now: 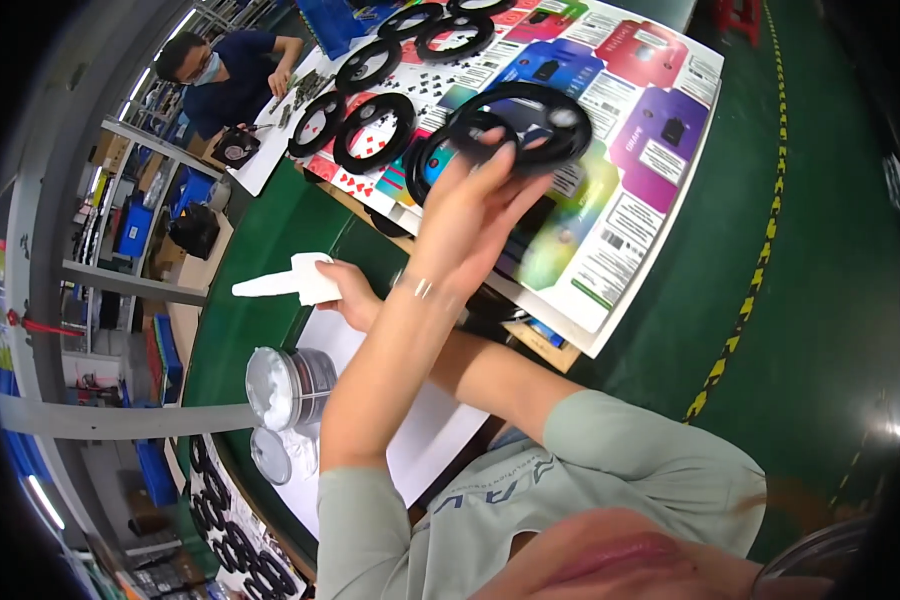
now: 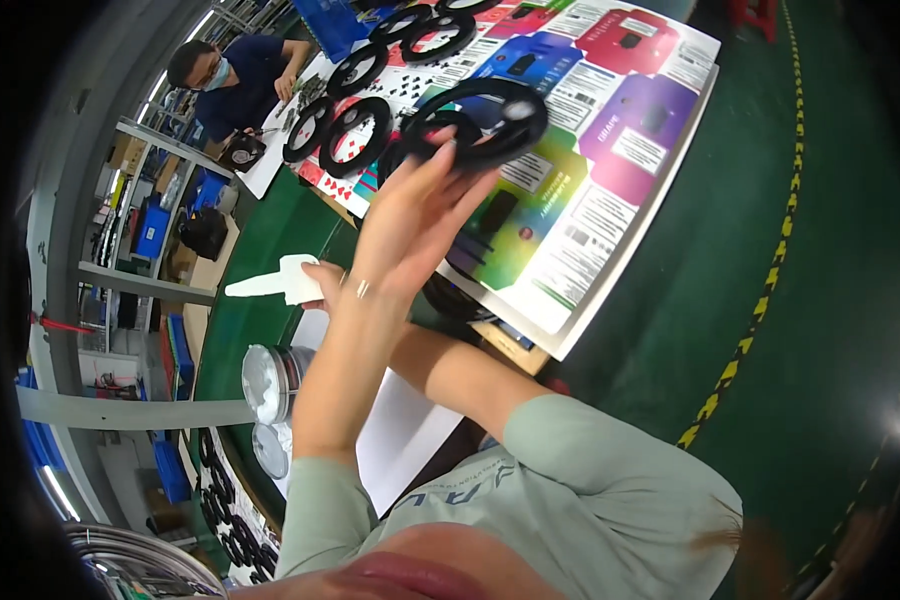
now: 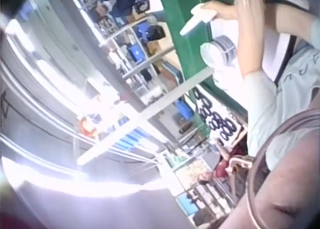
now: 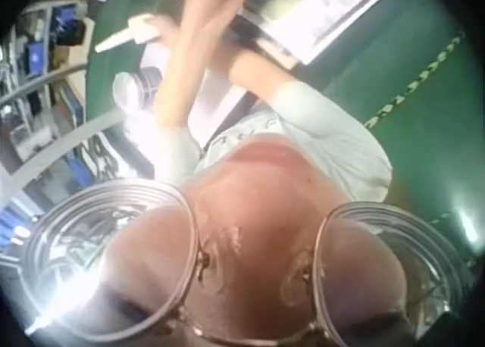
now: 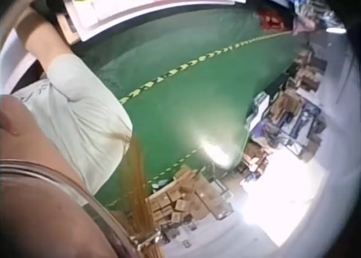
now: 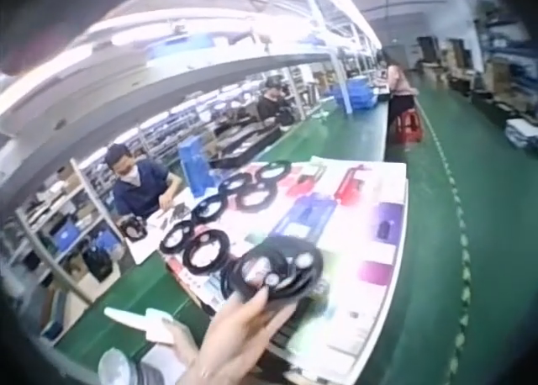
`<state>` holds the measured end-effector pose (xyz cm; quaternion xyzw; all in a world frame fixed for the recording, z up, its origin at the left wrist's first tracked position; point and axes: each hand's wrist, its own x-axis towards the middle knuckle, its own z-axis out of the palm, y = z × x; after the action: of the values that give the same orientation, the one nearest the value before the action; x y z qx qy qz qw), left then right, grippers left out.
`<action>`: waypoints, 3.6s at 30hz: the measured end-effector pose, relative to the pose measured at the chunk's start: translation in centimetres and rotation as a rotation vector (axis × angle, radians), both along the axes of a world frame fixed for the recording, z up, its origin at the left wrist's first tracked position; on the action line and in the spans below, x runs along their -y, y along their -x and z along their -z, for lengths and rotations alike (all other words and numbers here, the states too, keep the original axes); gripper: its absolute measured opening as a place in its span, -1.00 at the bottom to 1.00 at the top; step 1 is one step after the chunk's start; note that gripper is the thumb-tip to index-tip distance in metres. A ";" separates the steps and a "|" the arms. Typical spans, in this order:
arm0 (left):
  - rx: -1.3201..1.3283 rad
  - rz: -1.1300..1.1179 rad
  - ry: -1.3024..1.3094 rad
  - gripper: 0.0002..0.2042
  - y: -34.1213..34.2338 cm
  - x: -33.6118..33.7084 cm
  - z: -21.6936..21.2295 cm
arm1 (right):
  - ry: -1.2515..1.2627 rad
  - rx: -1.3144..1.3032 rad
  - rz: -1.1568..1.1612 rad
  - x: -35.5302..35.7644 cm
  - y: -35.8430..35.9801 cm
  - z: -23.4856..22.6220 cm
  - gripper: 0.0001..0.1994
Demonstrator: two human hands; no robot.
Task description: Applying a white lubricant or paste to circular black plastic components using a hand spatula.
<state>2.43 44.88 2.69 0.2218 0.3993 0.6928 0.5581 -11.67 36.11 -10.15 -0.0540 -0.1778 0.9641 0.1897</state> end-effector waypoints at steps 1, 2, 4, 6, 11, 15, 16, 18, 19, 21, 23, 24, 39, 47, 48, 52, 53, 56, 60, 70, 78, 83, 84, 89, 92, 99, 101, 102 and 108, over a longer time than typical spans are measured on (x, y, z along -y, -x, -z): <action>-0.022 0.012 0.013 -0.78 0.3 -2.2 -0.2 | 0.009 0.037 -0.054 0.0 -0.1 -0.7 -0.71; -0.047 0.056 0.016 -0.80 -1.1 -5.5 -1.1 | -0.010 0.034 -0.036 -1.1 -0.2 -0.4 -0.71; -0.060 0.142 0.036 -0.82 -0.6 -11.4 -0.2 | -0.055 -0.008 -0.082 -1.6 1.2 1.5 -0.68; -0.098 0.160 0.072 -0.82 -1.1 -16.2 -0.1 | -0.136 0.008 -0.032 -2.1 1.3 2.5 -0.63; -0.202 -0.013 0.001 -0.84 0.6 -24.0 1.7 | 0.159 0.003 -0.069 -0.2 1.4 2.1 -0.75; -0.454 -0.109 0.078 -0.81 -1.4 -29.6 1.8 | 0.070 0.054 0.002 -1.8 1.4 2.9 -0.72; -0.548 -0.128 0.091 -0.79 -0.7 -30.9 2.3 | 0.079 0.006 -0.010 -1.4 1.2 2.7 -0.71; -0.840 -0.280 0.201 -0.69 8.1 -30.7 4.6 | 0.108 0.096 -0.149 0.9 -2.0 -1.3 -0.74; -1.048 -0.294 0.213 -0.74 10.0 -31.7 3.8 | -0.047 0.163 -0.102 0.8 -5.2 -5.2 -0.64; -0.968 -0.123 0.200 -0.78 2.9 -31.6 1.2 | -0.122 0.224 -0.086 -4.5 -9.1 -6.0 -0.54; -1.013 -0.022 0.191 -0.72 4.7 -30.0 -0.1 | -0.025 0.116 -0.140 -3.3 -6.8 -4.9 -0.58; -1.034 0.048 0.159 -0.68 6.6 -29.4 -0.4 | 0.066 0.013 -0.185 -1.9 -4.7 -3.8 -0.62; -2.454 0.628 0.112 -0.62 3.3 -1.0 -3.9 | 0.154 -0.416 -0.145 0.5 1.8 2.1 -0.62; -2.365 0.713 0.065 -0.66 6.1 -1.9 -2.3 | -0.173 -0.103 -0.129 0.5 0.5 0.5 -0.55; -2.382 0.716 0.049 -0.66 5.3 -2.6 -3.1 | -0.180 -0.115 -0.113 0.0 -0.1 -0.8 -0.55; -2.270 0.478 -0.490 -0.69 1.5 -9.7 -2.1 | -0.137 -0.069 -0.066 -1.3 -3.2 -3.2 -0.56; -2.288 0.445 -0.559 -0.71 0.4 -12.3 -1.4 | -0.134 -0.048 -0.048 -1.3 -4.3 -3.9 -0.54; -2.309 0.361 -0.637 -0.81 -6.9 -20.9 0.5 | 0.073 -0.389 -0.216 -1.3 -0.5 2.2 -0.54; -2.364 0.122 -0.501 -0.85 -7.2 -25.9 3.0 | -0.358 -0.079 -0.043 -0.5 -0.2 -0.8 -0.55; -2.196 -0.036 -0.547 -0.47 -5.5 -18.6 4.0 | -0.263 0.110 -0.043 -0.1 -2.0 -1.4 -0.66; -2.049 0.386 -0.203 -0.18 -9.7 -6.9 2.3 | -0.175 -0.106 -0.135 0.1 1.0 0.8 -0.67; -2.131 0.479 -0.162 -0.26 -8.8 -5.8 3.6 | -0.307 -0.103 -0.080 0.5 0.1 -0.5 -0.76; -2.136 0.485 -0.173 -0.27 -8.7 -5.7 3.6 | -0.272 -0.129 -0.113 0.4 -0.2 -0.8 -0.76; -2.071 0.456 -0.149 -0.32 -9.0 -5.1 3.5 | -0.270 -0.138 -0.105 -0.2 -1.1 -1.7 -0.74; -2.067 0.447 -0.144 -0.34 -9.4 -5.0 3.4 | -0.284 -0.138 -0.111 -0.7 -1.1 -1.7 -0.74; -2.058 0.440 -0.157 -0.33 -9.1 -4.4 3.4 | -0.259 -0.122 -0.115 -0.8 -1.0 -1.7 -0.73; -2.051 0.447 -0.173 -0.32 -9.3 -4.5 3.4 | -0.241 -0.145 -0.111 -1.1 -1.0 -1.6 -0.75; -2.049 0.437 -0.171 -0.32 -9.4 -4.6 3.4 | -0.236 -0.161 -0.103 -1.2 -0.9 -1.6 -0.76; -2.050 0.365 -0.223 -0.32 -8.7 -4.2 3.6 | -0.267 -0.141 -0.087 -0.4 -0.6 -1.7 -0.76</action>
<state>11.17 49.05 -0.93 0.8098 0.5756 0.1109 0.0245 -11.03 36.51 -8.42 0.0472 -0.2930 0.9406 0.1651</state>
